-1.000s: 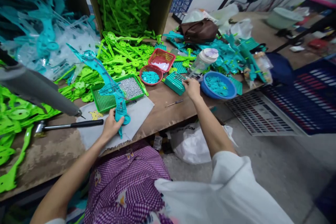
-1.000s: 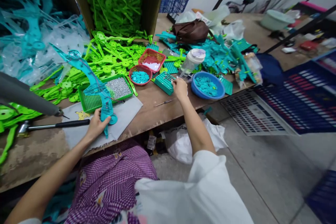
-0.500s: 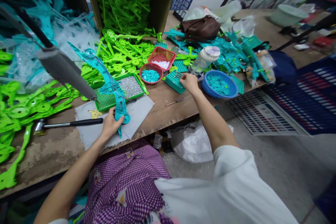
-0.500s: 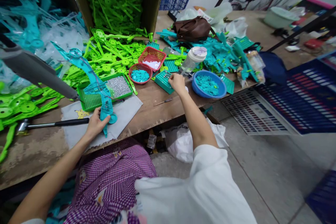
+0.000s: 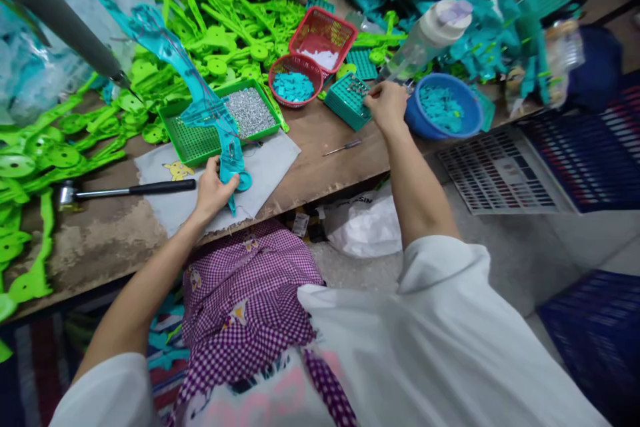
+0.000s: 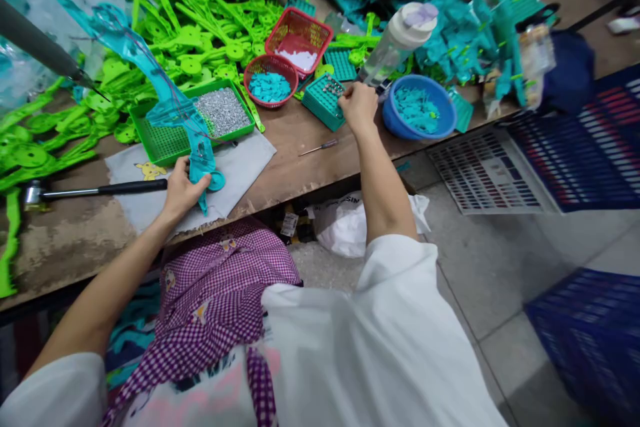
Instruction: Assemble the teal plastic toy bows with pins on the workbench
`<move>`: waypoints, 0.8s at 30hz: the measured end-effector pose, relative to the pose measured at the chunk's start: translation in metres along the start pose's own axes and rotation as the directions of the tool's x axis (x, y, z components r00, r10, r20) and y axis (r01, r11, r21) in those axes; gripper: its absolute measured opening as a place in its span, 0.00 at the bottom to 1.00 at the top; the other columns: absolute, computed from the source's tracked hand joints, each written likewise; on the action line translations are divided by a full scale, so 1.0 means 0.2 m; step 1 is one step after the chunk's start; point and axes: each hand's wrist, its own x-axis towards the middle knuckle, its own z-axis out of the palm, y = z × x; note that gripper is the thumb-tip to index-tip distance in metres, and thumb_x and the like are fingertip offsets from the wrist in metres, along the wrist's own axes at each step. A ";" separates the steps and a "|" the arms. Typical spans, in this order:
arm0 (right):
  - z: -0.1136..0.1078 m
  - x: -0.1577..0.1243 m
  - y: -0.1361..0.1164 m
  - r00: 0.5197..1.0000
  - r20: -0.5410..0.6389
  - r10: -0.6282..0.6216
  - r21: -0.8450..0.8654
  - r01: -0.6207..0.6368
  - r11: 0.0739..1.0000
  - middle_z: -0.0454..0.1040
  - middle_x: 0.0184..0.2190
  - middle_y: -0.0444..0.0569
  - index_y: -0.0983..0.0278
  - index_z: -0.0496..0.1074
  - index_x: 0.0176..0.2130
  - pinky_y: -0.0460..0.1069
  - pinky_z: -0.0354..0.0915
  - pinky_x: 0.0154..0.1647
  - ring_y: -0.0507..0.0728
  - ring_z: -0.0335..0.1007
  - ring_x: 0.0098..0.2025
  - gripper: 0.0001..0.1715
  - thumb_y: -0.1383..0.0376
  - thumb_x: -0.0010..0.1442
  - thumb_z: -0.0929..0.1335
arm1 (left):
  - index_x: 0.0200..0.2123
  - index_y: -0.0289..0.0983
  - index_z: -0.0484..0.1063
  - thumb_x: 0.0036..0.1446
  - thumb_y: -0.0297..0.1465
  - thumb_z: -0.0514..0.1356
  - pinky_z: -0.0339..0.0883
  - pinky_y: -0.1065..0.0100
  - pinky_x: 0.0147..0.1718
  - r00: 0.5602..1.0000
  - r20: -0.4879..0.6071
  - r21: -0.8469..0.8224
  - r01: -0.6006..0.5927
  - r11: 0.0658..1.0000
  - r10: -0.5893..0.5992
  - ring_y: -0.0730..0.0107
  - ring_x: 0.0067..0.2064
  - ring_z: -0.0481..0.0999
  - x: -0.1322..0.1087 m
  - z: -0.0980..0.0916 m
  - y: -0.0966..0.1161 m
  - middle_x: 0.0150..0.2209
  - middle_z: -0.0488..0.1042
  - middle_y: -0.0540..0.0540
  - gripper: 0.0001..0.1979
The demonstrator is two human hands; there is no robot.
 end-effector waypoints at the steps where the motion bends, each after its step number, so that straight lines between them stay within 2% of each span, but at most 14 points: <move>1: -0.01 -0.02 -0.03 0.998 -0.037 0.044 0.034 -0.043 0.999 0.79 0.36 0.58 0.70 0.76 0.37 0.62 0.67 0.49 0.63 0.75 0.43 0.12 0.71 0.55 0.65 | 0.45 0.37 0.66 0.47 0.36 0.62 0.69 0.64 0.35 1.000 0.001 0.001 -0.001 1.000 0.001 0.66 0.33 0.74 0.00 0.00 0.00 0.36 0.76 0.47 0.21; 3: -0.05 -0.09 -0.14 0.988 -0.104 0.118 0.170 -0.099 0.980 0.79 0.34 0.54 0.68 0.76 0.35 0.59 0.69 0.48 0.59 0.76 0.40 0.09 0.70 0.55 0.66 | 0.45 0.38 0.66 0.47 0.35 0.62 0.69 0.64 0.35 1.000 0.003 0.003 -0.002 1.000 0.002 0.66 0.33 0.73 0.00 0.00 0.01 0.36 0.76 0.48 0.20; 5: -0.08 -0.23 -0.31 0.995 -0.092 0.049 0.378 -0.011 0.926 0.78 0.33 0.51 0.67 0.75 0.35 0.54 0.71 0.43 0.56 0.76 0.36 0.08 0.67 0.57 0.66 | 0.45 0.38 0.66 0.47 0.35 0.63 0.70 0.64 0.35 1.000 -0.002 0.004 -0.007 1.000 0.007 0.66 0.33 0.73 0.00 0.00 0.01 0.36 0.76 0.48 0.20; 7: -0.10 -0.42 -0.53 0.999 0.016 -0.050 0.601 0.030 0.799 0.77 0.30 0.47 0.65 0.75 0.35 0.50 0.71 0.36 0.53 0.74 0.31 0.09 0.62 0.58 0.67 | 0.45 0.38 0.66 0.47 0.35 0.63 0.69 0.64 0.35 1.000 -0.018 0.009 -0.008 1.000 0.008 0.66 0.32 0.73 0.00 0.01 0.00 0.35 0.76 0.48 0.20; 9: -0.09 -0.62 -0.74 0.974 0.153 -0.166 0.764 -0.010 0.645 0.76 0.28 0.45 0.65 0.75 0.34 0.48 0.71 0.32 0.50 0.72 0.28 0.10 0.60 0.54 0.70 | 0.45 0.37 0.66 0.47 0.34 0.63 0.69 0.64 0.34 1.000 -0.027 0.007 -0.009 1.000 0.010 0.66 0.31 0.73 -0.01 0.01 -0.01 0.34 0.75 0.48 0.20; 11: -0.08 -0.79 -0.91 0.936 0.257 -0.239 0.852 -0.103 0.513 0.75 0.25 0.43 0.65 0.74 0.32 0.47 0.70 0.29 0.49 0.70 0.25 0.11 0.58 0.53 0.71 | 0.45 0.37 0.66 0.48 0.33 0.63 0.69 0.64 0.34 1.000 -0.026 -0.002 -0.018 1.000 0.018 0.67 0.31 0.72 -0.01 0.01 -0.01 0.33 0.75 0.49 0.20; 13: -0.07 -0.89 -1.04 0.923 0.278 -0.267 0.881 -0.134 0.453 0.76 0.27 0.44 0.64 0.75 0.33 0.47 0.71 0.30 0.49 0.71 0.26 0.11 0.59 0.54 0.71 | 0.45 0.38 0.66 0.49 0.33 0.63 0.70 0.63 0.35 0.999 -0.019 -0.017 -0.032 0.999 0.032 0.66 0.32 0.73 -0.01 0.01 -0.02 0.33 0.75 0.48 0.19; 15: -0.05 -0.91 -1.13 0.935 0.215 -0.281 0.880 -0.061 0.471 0.78 0.31 0.46 0.63 0.76 0.35 0.48 0.72 0.35 0.50 0.73 0.30 0.09 0.60 0.56 0.70 | 0.46 0.38 0.66 0.49 0.32 0.63 0.70 0.63 0.36 0.999 -0.012 -0.034 -0.049 0.998 0.049 0.66 0.34 0.74 -0.01 0.01 -0.02 0.35 0.76 0.48 0.19; 17: -0.01 -0.87 -1.20 0.945 0.112 -0.306 0.841 0.074 0.536 0.79 0.33 0.47 0.63 0.77 0.35 0.49 0.72 0.39 0.51 0.73 0.33 0.06 0.63 0.57 0.69 | 0.46 0.38 0.65 0.50 0.32 0.63 0.70 0.63 0.38 0.998 -0.007 -0.057 -0.067 0.996 0.067 0.66 0.35 0.75 -0.01 0.01 -0.03 0.37 0.76 0.47 0.19; 19: 0.02 -0.83 -1.24 0.936 0.049 -0.350 0.784 0.181 0.594 0.78 0.33 0.48 0.63 0.77 0.35 0.50 0.71 0.41 0.52 0.74 0.35 0.06 0.66 0.58 0.68 | 0.47 0.39 0.65 0.50 0.31 0.63 0.71 0.62 0.38 0.997 -0.010 -0.073 -0.081 0.994 0.080 0.66 0.36 0.75 -0.01 0.01 -0.03 0.38 0.76 0.46 0.20; 21: 0.05 -0.80 -1.27 0.919 0.036 -0.392 0.743 0.238 0.626 0.78 0.33 0.48 0.64 0.77 0.35 0.49 0.71 0.41 0.53 0.74 0.35 0.06 0.68 0.58 0.68 | 0.48 0.39 0.65 0.50 0.30 0.63 0.71 0.62 0.38 0.996 -0.018 -0.080 -0.088 0.993 0.087 0.66 0.36 0.75 -0.01 0.01 -0.04 0.39 0.76 0.46 0.20; 24: 0.07 -0.80 -1.32 0.909 0.024 -0.416 0.741 0.263 0.618 0.78 0.33 0.48 0.64 0.76 0.36 0.49 0.71 0.41 0.53 0.74 0.35 0.07 0.67 0.60 0.67 | 0.48 0.39 0.66 0.50 0.30 0.64 0.70 0.63 0.35 0.996 -0.031 -0.069 -0.090 0.994 0.088 0.66 0.34 0.74 -0.02 0.02 -0.05 0.38 0.76 0.47 0.21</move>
